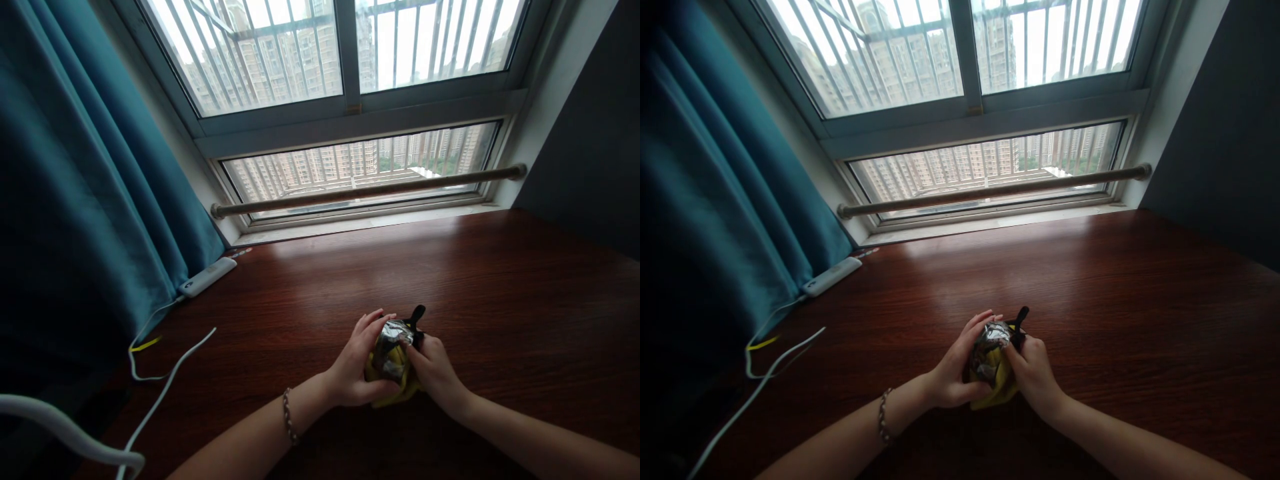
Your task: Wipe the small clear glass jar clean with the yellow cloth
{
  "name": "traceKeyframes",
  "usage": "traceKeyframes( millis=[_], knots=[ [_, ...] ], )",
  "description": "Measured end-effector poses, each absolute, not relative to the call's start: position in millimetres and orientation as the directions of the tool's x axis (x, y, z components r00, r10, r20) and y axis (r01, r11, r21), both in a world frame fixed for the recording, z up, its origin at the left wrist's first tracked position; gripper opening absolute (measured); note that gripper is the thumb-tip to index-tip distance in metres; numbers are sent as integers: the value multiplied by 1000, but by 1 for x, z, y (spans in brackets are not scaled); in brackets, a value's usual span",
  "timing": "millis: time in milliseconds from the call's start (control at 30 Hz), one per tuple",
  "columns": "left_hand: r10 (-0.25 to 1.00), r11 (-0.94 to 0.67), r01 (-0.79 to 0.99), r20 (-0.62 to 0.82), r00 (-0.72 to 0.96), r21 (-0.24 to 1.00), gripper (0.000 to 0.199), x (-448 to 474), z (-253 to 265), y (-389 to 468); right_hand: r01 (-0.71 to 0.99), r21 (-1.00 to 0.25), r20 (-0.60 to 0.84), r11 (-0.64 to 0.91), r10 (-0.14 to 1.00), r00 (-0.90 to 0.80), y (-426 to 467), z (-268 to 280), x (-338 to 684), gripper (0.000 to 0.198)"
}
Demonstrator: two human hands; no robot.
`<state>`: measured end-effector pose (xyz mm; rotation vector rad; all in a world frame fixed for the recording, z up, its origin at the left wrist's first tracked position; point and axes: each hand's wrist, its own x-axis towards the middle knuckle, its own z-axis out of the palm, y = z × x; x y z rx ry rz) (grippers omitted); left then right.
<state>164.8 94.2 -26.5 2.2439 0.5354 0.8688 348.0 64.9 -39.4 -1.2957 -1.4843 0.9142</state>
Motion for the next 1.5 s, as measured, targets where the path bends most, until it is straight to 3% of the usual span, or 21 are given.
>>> traceKeyframes(
  millis=[300, 500, 600, 833, 1067, 1233, 1400, 1500],
  knots=[
    [641, -624, 38, 484, 596, 780, 98, 163, -34, 103, 268, -955, 120, 123, 992, -26, 65, -38, 347, 27],
    [718, -516, 86, 376, 586, 852, 65, 163, -23, 106, 297, -950, 92, 98, 995, -34, 62, -36, 344, 28],
    [720, -517, 101, 368, 589, 850, 58, 163, -20, 102, 285, -953, 92, 103, 995, -49, 62, -34, 344, 30],
    [608, -609, 85, 396, 688, 788, 87, 164, -28, 102, 254, -955, 141, 154, 988, -67, 65, -36, 347, 30],
    [634, -596, 37, 441, 635, 802, 106, 166, -35, 101, 258, -957, 128, 135, 991, -46, 67, -41, 349, 34],
    [606, -652, 82, 453, 654, 754, 104, 167, -29, 98, 241, -961, 126, 133, 991, -44, 66, -39, 349, 34],
    [655, -600, 103, 413, 633, 793, 100, 164, -29, 100, 232, -967, 96, 102, 995, -39, 65, -37, 347, 31],
    [665, -585, 92, 412, 623, 805, 88, 162, -27, 103, 247, -965, 87, 92, 996, -31, 64, -37, 346, 32]
  ],
)
